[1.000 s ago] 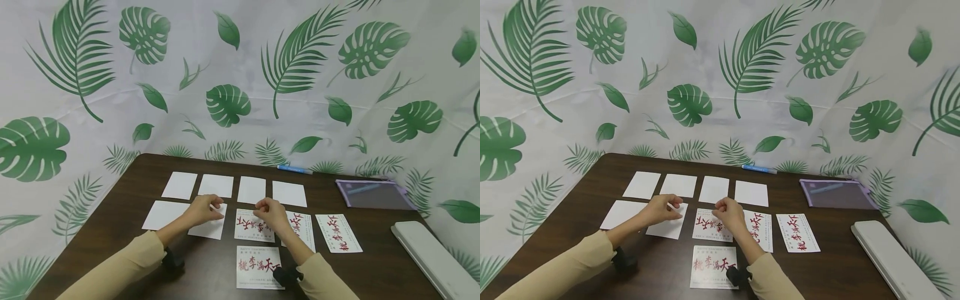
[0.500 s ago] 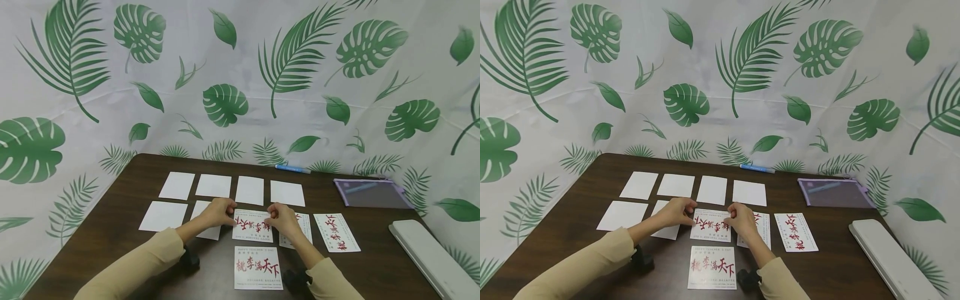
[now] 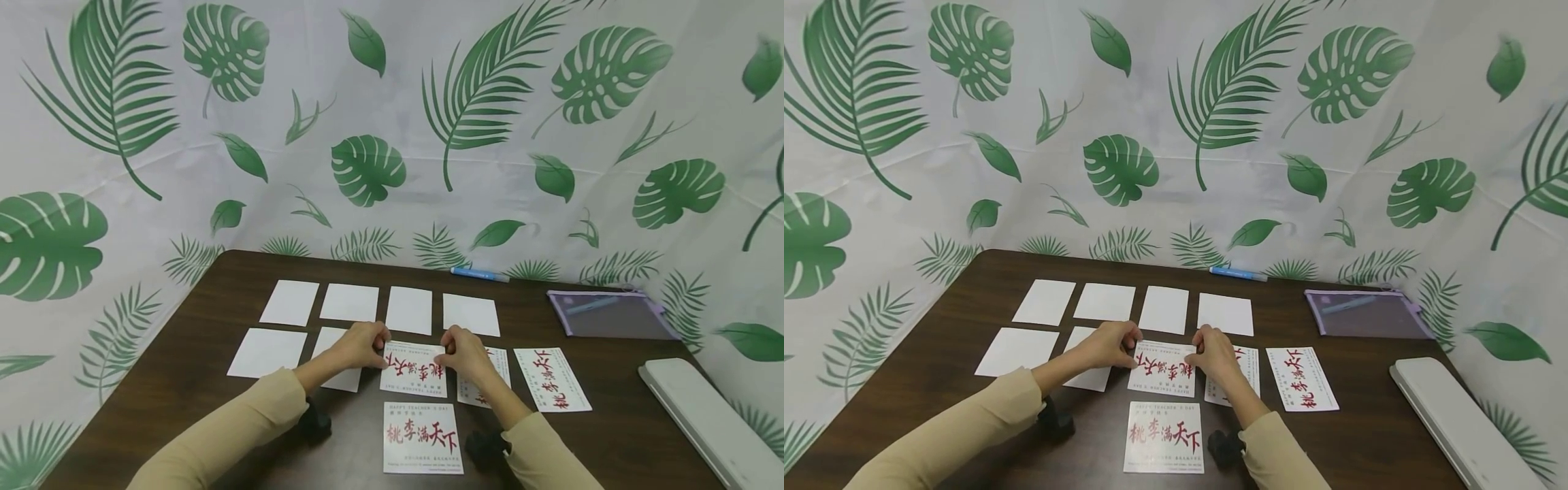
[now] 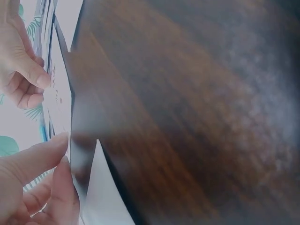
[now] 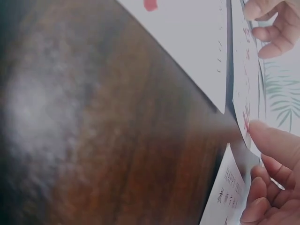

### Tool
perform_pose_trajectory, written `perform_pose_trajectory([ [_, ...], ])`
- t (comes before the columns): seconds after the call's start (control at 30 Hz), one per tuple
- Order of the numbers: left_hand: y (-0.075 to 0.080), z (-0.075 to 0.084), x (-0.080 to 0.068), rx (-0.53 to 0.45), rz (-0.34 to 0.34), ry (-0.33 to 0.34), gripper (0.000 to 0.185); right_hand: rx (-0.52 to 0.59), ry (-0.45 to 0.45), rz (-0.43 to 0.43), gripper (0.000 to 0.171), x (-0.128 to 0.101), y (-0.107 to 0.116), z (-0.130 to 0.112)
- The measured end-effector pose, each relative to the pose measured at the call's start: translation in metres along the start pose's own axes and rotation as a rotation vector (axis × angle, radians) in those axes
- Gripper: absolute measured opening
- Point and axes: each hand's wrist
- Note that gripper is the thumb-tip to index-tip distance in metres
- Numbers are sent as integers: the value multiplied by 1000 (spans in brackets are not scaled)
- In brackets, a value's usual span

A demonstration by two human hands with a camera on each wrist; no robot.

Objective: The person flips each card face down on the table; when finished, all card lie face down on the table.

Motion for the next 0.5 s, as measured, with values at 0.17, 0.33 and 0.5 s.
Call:
perform_pose_trajectory([
  [0.17,0,2,2,4,-3,3,42,0,-14,3,29,2,-1,1],
  [0.33,0,2,-1,-22,17,-8,43,31,-9,42,27,-1,-1,1],
  [0.5,1,1,-3,-152,100,-1,42,209,-64,96,21,0,-2,3],
])
Point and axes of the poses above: each hand's wrist, its own x-axis towards the middle knuckle, its own y-axis out of the back of the hand, z = x × y, and after that the axes turned 13 degrees about z, right-handed
